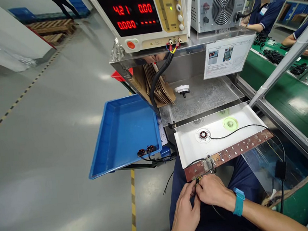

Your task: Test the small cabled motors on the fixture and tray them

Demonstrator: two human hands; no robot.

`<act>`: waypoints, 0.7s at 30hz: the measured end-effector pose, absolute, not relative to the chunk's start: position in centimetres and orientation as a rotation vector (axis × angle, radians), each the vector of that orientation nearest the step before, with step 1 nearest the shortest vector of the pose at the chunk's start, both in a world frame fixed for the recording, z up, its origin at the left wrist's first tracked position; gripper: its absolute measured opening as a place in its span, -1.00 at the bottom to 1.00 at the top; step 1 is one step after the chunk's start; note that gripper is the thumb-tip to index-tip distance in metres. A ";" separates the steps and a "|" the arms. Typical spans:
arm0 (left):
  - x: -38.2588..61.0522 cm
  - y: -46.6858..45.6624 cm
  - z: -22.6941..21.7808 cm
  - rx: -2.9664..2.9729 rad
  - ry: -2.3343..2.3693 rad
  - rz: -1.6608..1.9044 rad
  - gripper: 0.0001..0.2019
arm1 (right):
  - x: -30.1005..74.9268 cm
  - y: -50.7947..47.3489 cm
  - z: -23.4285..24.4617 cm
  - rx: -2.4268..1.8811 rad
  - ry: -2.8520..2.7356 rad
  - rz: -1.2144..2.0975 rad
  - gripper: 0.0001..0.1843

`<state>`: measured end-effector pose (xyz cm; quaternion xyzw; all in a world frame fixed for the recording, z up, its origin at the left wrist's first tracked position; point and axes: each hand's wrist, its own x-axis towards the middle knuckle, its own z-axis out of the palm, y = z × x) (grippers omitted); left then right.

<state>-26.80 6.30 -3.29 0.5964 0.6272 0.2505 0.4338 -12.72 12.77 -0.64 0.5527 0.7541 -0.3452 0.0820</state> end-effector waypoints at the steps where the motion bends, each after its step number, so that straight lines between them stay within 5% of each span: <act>1: -26.8 6.3 -3.3 1.486 1.562 0.627 -0.54 | -12.7 12.8 -0.6 1.646 2.249 -1.032 -0.59; 21: -27.4 6.7 -3.5 1.362 1.526 0.767 -0.63 | -12.7 12.3 0.0 1.630 2.288 -0.959 -0.57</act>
